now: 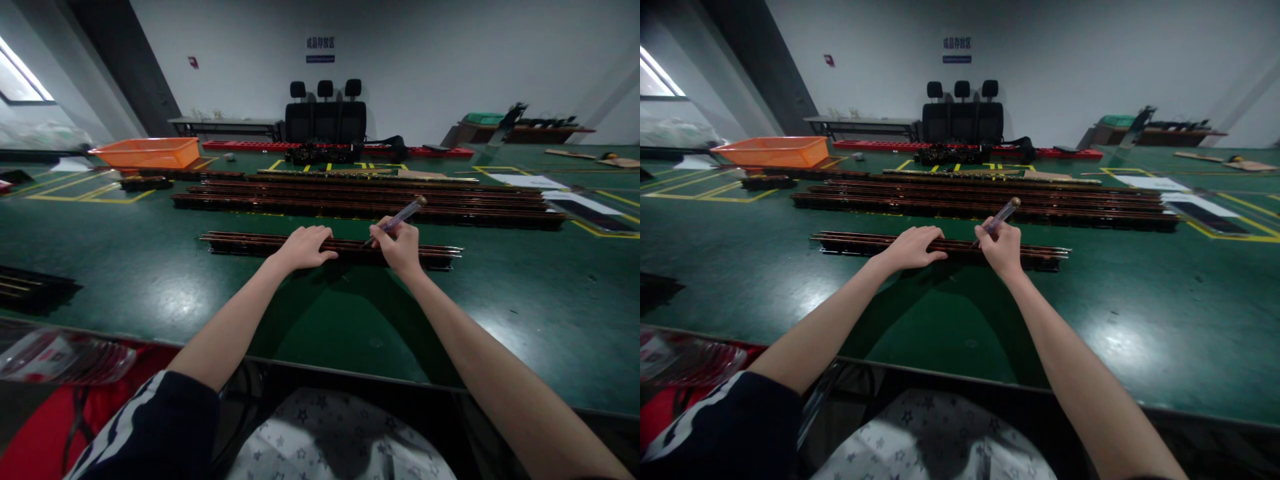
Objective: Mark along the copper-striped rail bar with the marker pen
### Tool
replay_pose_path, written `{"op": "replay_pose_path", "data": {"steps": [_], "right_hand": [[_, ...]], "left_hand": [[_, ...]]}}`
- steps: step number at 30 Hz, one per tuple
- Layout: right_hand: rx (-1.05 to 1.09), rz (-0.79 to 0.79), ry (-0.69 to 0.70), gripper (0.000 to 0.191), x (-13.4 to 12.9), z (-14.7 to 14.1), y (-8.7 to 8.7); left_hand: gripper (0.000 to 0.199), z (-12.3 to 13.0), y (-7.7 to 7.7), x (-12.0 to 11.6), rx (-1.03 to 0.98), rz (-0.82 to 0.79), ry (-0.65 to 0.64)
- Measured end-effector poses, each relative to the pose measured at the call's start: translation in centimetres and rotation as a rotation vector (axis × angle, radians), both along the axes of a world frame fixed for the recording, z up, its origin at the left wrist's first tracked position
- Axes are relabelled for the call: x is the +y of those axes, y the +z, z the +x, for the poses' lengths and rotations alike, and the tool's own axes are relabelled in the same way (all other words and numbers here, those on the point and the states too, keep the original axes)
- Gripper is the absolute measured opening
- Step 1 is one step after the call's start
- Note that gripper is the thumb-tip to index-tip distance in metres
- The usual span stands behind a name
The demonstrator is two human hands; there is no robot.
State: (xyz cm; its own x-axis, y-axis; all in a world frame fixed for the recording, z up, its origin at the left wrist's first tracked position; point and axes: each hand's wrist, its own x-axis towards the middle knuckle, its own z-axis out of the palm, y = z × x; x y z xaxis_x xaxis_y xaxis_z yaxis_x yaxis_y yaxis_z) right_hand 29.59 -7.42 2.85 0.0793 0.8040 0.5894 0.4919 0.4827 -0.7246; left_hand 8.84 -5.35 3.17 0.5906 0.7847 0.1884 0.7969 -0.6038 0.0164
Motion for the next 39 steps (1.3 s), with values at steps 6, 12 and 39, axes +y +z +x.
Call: {"op": "replay_pose_path", "data": {"steps": [6, 12, 39], "right_hand": [[-0.006, 0.004, 0.016, 0.022, -0.1, -0.1, -0.1], [0.005, 0.008, 0.034, 0.023, -0.2, -0.1, 0.0], [0.05, -0.025, 0.062, 0.027, 0.0, -0.2, -0.3]], "left_hand": [[0.037, 0.0, -0.1, 0.1, -0.007, 0.005, -0.003], [0.045, -0.1, -0.4, 0.0, -0.001, 0.029, -0.009], [0.05, 0.7, -0.6, -0.2, 0.004, 0.072, 0.007]]}}
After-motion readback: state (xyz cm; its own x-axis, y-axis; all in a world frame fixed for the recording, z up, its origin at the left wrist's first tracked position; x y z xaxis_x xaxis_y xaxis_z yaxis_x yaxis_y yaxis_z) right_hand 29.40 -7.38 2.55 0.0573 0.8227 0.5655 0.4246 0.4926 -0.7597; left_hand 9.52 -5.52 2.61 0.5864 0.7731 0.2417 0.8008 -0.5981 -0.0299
